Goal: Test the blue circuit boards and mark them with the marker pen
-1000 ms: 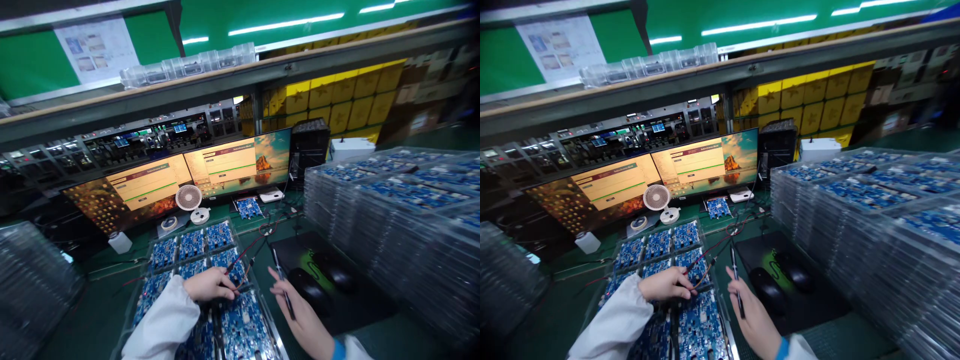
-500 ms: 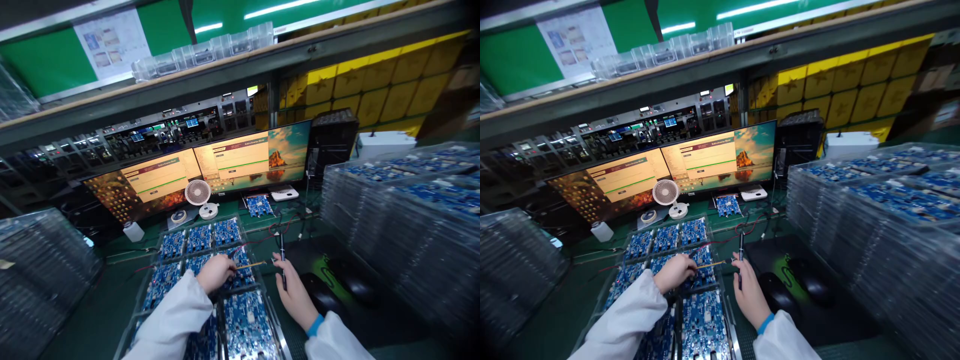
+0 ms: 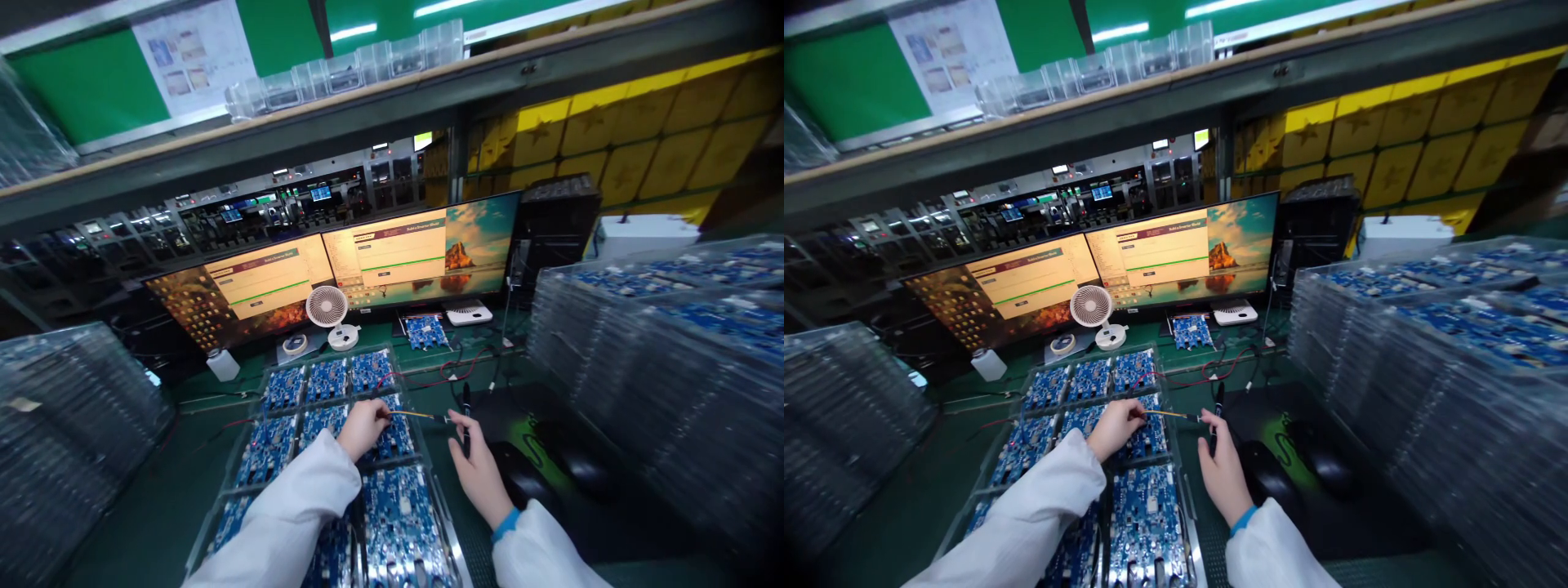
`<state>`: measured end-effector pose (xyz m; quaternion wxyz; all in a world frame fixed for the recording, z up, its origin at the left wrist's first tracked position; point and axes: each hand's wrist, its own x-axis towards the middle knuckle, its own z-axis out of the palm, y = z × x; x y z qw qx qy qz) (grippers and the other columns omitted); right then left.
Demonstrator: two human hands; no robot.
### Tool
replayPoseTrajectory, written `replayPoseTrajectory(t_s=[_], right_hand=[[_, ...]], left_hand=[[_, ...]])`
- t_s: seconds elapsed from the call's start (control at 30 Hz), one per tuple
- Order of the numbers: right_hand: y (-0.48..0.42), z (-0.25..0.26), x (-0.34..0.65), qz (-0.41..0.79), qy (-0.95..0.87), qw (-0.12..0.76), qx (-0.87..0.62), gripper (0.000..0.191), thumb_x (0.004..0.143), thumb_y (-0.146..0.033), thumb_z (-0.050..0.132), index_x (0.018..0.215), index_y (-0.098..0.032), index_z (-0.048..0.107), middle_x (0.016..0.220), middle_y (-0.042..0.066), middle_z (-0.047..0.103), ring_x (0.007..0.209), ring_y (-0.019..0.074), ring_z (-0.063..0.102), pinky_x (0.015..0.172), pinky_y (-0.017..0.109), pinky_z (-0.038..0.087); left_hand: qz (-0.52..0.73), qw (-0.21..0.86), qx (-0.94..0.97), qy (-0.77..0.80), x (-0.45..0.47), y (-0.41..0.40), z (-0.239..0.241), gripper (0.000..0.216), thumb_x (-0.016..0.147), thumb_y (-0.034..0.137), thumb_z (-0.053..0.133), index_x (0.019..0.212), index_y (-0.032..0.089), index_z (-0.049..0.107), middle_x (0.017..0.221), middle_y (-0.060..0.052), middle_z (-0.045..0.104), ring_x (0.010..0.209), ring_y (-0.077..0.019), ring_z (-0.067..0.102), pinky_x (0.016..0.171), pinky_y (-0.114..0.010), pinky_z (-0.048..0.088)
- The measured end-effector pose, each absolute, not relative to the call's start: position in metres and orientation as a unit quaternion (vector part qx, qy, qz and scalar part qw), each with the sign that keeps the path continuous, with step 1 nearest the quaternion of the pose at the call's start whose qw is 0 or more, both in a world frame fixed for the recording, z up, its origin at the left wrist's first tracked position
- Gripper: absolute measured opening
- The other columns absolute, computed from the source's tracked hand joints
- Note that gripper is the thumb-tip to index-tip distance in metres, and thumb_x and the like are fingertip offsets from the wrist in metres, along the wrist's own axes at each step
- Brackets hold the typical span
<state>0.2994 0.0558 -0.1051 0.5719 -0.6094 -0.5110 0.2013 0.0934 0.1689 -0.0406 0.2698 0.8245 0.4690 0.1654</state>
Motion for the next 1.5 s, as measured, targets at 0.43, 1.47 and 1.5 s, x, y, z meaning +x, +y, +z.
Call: replayPoseTrajectory(t_s=[0.43,1.47,1.5], right_hand=[[0.058,-0.113,0.298,0.243,-0.486,0.580,-0.607,0.041,0.080,-0.038,0.050,0.119,-0.025,0.049,0.131,0.009,0.056,0.125,0.0227,0.051,0.109,0.047,0.037],[0.057,-0.117,0.297,0.207,-0.518,0.525,-0.643,0.040,0.076,-0.030,0.046,0.115,-0.023,0.052,0.129,0.010,0.056,0.125,0.0223,0.051,0.108,0.045,0.039],[0.057,-0.117,0.297,0.203,-0.522,0.522,-0.643,0.040,0.076,-0.029,0.046,0.115,-0.024,0.052,0.128,0.010,0.057,0.124,0.0226,0.051,0.107,0.046,0.040]], left_hand=[[0.162,0.263,0.822,0.478,0.094,0.165,-0.039,0.017,0.072,0.011,0.060,0.083,0.019,0.069,0.081,-0.003,0.072,0.079,-0.0180,0.065,0.079,-0.029,0.048],[0.107,0.134,0.839,0.517,0.108,0.275,0.091,0.011,0.079,0.017,0.055,0.080,0.015,0.065,0.070,-0.006,0.071,0.070,-0.0192,0.066,0.070,-0.027,0.048],[0.130,0.100,0.834,0.528,0.114,0.278,0.096,0.016,0.084,0.021,0.050,0.090,0.014,0.064,0.081,-0.010,0.072,0.080,-0.0214,0.067,0.076,-0.030,0.047]])
